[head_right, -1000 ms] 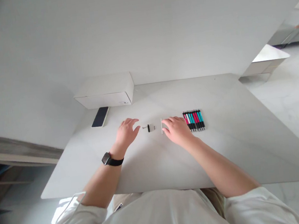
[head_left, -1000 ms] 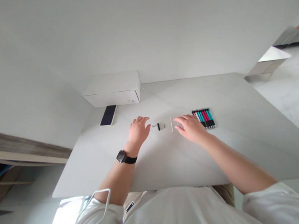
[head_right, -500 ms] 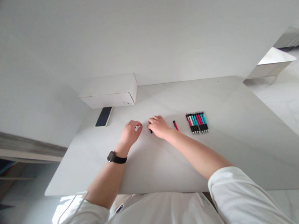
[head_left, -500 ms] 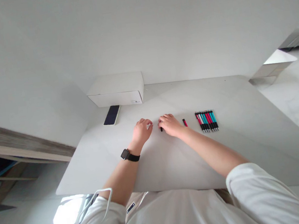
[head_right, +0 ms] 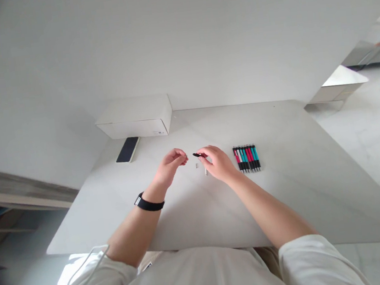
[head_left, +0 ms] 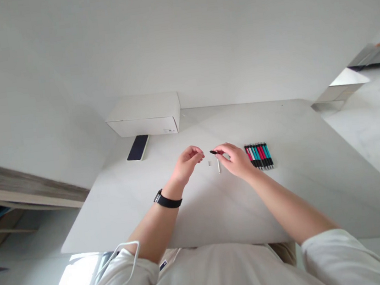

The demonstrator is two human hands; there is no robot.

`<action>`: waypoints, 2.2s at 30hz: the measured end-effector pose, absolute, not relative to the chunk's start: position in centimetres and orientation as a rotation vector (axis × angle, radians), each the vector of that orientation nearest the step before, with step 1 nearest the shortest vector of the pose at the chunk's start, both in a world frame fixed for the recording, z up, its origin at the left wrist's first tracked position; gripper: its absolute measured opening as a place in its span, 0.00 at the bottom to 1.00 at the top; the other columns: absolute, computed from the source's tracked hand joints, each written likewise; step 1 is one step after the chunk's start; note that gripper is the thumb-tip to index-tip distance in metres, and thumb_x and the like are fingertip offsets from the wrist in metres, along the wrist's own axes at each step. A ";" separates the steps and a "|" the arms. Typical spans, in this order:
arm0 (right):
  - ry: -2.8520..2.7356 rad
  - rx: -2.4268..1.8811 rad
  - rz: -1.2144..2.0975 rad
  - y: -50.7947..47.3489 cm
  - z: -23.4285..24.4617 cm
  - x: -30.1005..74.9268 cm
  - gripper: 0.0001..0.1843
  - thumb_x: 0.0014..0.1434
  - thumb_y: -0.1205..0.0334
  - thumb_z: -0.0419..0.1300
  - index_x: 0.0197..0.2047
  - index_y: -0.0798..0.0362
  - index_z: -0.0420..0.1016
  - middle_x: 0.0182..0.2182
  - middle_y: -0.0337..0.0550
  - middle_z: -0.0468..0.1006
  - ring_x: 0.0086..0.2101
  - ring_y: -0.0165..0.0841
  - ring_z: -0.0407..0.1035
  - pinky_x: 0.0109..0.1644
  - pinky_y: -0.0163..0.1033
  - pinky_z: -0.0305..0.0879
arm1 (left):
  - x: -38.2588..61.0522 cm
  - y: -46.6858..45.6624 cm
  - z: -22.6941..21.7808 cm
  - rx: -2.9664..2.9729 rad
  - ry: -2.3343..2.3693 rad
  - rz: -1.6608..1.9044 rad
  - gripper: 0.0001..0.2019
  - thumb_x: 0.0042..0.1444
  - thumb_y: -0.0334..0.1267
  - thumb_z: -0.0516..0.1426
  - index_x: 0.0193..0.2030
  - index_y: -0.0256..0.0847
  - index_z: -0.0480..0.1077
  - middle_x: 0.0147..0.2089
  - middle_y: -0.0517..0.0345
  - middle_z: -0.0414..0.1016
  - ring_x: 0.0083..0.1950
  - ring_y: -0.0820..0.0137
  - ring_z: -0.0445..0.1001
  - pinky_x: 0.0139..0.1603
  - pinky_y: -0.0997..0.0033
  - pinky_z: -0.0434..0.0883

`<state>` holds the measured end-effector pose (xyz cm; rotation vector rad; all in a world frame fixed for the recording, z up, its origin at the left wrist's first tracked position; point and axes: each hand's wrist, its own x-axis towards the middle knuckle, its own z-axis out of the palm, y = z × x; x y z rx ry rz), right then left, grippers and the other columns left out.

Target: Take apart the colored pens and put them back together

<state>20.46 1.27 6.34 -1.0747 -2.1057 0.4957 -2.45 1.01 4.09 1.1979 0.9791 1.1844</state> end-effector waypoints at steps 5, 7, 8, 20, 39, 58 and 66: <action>-1.962 -1.123 0.519 0.0 3.8 21.2 0.12 0.70 0.61 0.58 0.55 0.47 0.76 0.45 0.45 0.81 0.44 0.38 0.76 0.53 0.45 0.72 | -0.5 0.3 3.0 1.090 0.945 1.141 0.10 0.59 0.41 0.63 0.43 0.40 0.72 0.38 0.56 0.78 0.40 0.71 0.75 0.45 0.69 0.71; -1.875 -1.146 0.533 -0.4 2.4 21.2 0.10 0.69 0.60 0.59 0.52 0.48 0.75 0.44 0.45 0.81 0.44 0.38 0.76 0.52 0.45 0.73 | -0.3 -0.1 2.2 1.088 0.948 1.136 0.10 0.59 0.42 0.63 0.43 0.40 0.72 0.38 0.56 0.78 0.40 0.71 0.75 0.45 0.70 0.71; -1.849 -1.154 0.531 -0.6 1.8 21.2 0.08 0.68 0.59 0.60 0.49 0.48 0.75 0.43 0.45 0.81 0.43 0.39 0.76 0.51 0.45 0.73 | -0.3 -0.2 1.8 1.091 0.951 1.132 0.10 0.59 0.42 0.63 0.43 0.40 0.72 0.38 0.56 0.77 0.39 0.72 0.75 0.45 0.70 0.70; -1.866 -1.189 0.530 -1.2 0.9 21.4 0.08 0.69 0.57 0.58 0.46 0.47 0.76 0.39 0.44 0.80 0.41 0.39 0.76 0.50 0.44 0.73 | -0.3 -0.6 0.3 1.140 0.980 1.112 0.14 0.56 0.45 0.68 0.43 0.39 0.75 0.37 0.56 0.76 0.36 0.73 0.73 0.40 0.71 0.70; -1.926 -1.120 0.513 -1.0 0.4 21.5 0.09 0.69 0.59 0.59 0.50 0.46 0.78 0.42 0.45 0.80 0.42 0.39 0.76 0.51 0.46 0.75 | -0.2 -0.9 -0.1 1.212 1.013 1.112 0.14 0.57 0.46 0.68 0.42 0.39 0.76 0.37 0.55 0.77 0.37 0.72 0.72 0.40 0.72 0.69; -1.973 -1.083 0.531 -0.4 0.1 22.1 0.11 0.72 0.53 0.58 0.45 0.46 0.80 0.39 0.45 0.80 0.43 0.40 0.74 0.50 0.46 0.71 | -0.5 -0.6 -1.3 1.220 1.026 1.085 0.15 0.57 0.47 0.69 0.43 0.39 0.76 0.38 0.54 0.80 0.37 0.71 0.75 0.40 0.71 0.69; -1.966 -1.161 0.570 -0.3 -0.2 22.2 0.21 0.74 0.47 0.53 0.36 0.47 0.79 0.33 0.44 0.78 0.37 0.39 0.74 0.43 0.42 0.68 | -0.2 -0.8 -1.2 1.231 0.989 1.086 0.14 0.57 0.46 0.69 0.41 0.39 0.76 0.38 0.55 0.79 0.37 0.72 0.74 0.40 0.72 0.68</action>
